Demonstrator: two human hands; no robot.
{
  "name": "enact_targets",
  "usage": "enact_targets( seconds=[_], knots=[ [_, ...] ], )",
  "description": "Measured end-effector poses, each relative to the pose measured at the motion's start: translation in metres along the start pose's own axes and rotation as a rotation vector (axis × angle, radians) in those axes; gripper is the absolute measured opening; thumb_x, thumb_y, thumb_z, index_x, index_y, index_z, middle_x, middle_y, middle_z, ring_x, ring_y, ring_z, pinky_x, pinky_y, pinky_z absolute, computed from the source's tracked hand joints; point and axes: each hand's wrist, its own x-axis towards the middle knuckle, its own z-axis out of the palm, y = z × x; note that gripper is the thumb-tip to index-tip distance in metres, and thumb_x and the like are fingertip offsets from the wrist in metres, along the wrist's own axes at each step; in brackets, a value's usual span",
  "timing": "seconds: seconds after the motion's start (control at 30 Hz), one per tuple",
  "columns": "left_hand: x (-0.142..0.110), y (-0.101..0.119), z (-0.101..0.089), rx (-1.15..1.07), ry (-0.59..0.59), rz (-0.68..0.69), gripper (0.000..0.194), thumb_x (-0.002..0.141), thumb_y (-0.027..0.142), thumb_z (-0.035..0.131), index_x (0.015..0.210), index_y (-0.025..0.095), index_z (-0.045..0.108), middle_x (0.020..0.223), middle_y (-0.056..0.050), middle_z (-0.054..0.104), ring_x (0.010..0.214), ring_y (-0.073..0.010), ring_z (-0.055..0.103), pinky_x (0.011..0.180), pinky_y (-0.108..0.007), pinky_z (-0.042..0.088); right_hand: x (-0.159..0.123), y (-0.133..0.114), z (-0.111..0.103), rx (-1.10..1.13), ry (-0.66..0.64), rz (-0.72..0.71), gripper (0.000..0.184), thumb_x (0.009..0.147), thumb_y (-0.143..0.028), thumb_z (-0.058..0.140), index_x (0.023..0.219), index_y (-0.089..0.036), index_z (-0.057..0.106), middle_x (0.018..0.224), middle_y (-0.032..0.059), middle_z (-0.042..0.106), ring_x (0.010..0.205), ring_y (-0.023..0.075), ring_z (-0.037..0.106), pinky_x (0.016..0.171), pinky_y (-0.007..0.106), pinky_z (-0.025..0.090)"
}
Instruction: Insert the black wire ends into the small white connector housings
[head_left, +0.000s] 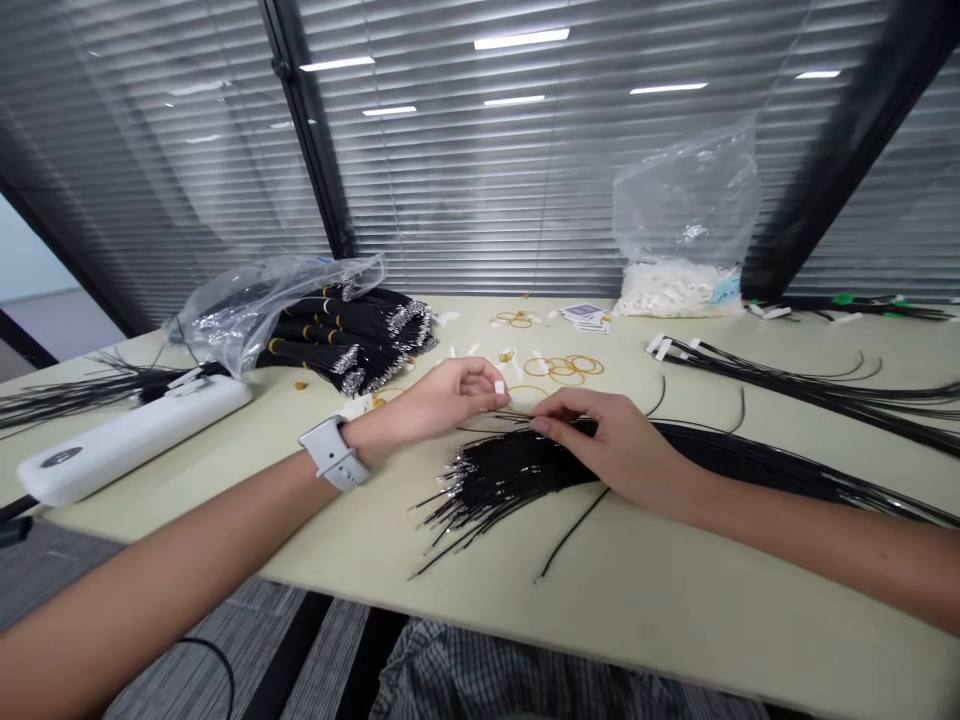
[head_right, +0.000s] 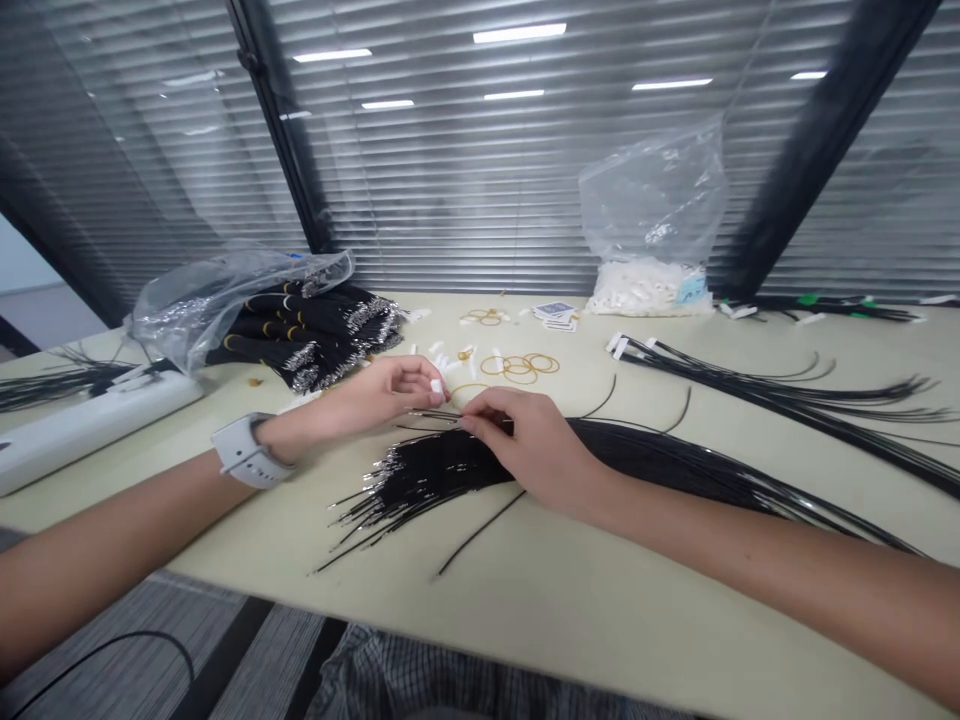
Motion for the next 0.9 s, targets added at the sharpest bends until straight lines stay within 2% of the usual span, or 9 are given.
enact_targets(
  seconds=[0.1, 0.27, 0.53, 0.7, 0.8, 0.9],
  knots=[
    [0.003, -0.004, -0.003, -0.064, -0.036, 0.029, 0.017, 0.075, 0.021, 0.062, 0.086, 0.011, 0.053, 0.085, -0.005, 0.059, 0.08, -0.0109, 0.056, 0.075, -0.026, 0.042, 0.002, 0.003, -0.002, 0.0, 0.046, -0.009, 0.016, 0.083, -0.032, 0.052, 0.078, -0.021, 0.062, 0.078, -0.0029, 0.062, 0.073, 0.0099, 0.053, 0.064, 0.024, 0.038],
    [0.007, -0.007, -0.012, -0.098, -0.083, 0.027, 0.023, 0.074, 0.025, 0.065, 0.087, 0.012, 0.052, 0.08, -0.003, 0.059, 0.079, -0.0112, 0.057, 0.077, -0.028, 0.043, 0.004, 0.006, -0.003, 0.047, 0.082, 0.011, 0.02, 0.083, -0.036, 0.052, 0.076, -0.02, 0.062, 0.076, -0.0014, 0.061, 0.072, 0.01, 0.052, 0.066, 0.024, 0.038],
    [0.001, 0.014, -0.012, -0.132, -0.108, -0.075, 0.013, 0.074, 0.011, 0.061, 0.083, 0.009, 0.052, 0.08, -0.004, 0.061, 0.079, -0.0105, 0.058, 0.081, -0.027, 0.043, 0.005, 0.008, -0.003, 0.068, 0.17, 0.049, 0.024, 0.081, -0.038, 0.053, 0.07, -0.017, 0.06, 0.064, -0.0017, 0.055, 0.061, 0.0085, 0.046, 0.057, 0.024, 0.034],
    [0.001, 0.013, -0.011, -0.159, -0.1, -0.083, 0.015, 0.073, 0.011, 0.062, 0.083, 0.009, 0.052, 0.08, -0.004, 0.061, 0.079, -0.0109, 0.059, 0.081, -0.028, 0.043, 0.005, 0.008, -0.003, 0.047, 0.164, 0.007, 0.023, 0.082, -0.036, 0.053, 0.071, -0.017, 0.06, 0.065, -0.0016, 0.055, 0.061, 0.0082, 0.046, 0.056, 0.023, 0.035],
    [0.002, 0.009, -0.011, -0.15, -0.076, -0.11, 0.015, 0.073, 0.013, 0.062, 0.084, 0.009, 0.053, 0.081, -0.004, 0.061, 0.079, -0.0106, 0.058, 0.081, -0.028, 0.042, 0.007, 0.014, -0.007, 0.008, 0.131, -0.052, 0.02, 0.085, -0.032, 0.05, 0.074, -0.017, 0.058, 0.072, -0.0008, 0.058, 0.066, 0.0087, 0.049, 0.06, 0.022, 0.036],
    [0.002, 0.006, -0.009, -0.143, -0.104, -0.123, 0.015, 0.075, 0.016, 0.062, 0.085, 0.01, 0.053, 0.082, -0.005, 0.061, 0.077, -0.0101, 0.057, 0.079, -0.028, 0.041, 0.009, 0.022, -0.012, -0.058, 0.084, -0.098, 0.018, 0.086, -0.029, 0.047, 0.077, -0.018, 0.057, 0.076, 0.0001, 0.059, 0.07, 0.01, 0.05, 0.061, 0.023, 0.036]
  ],
)
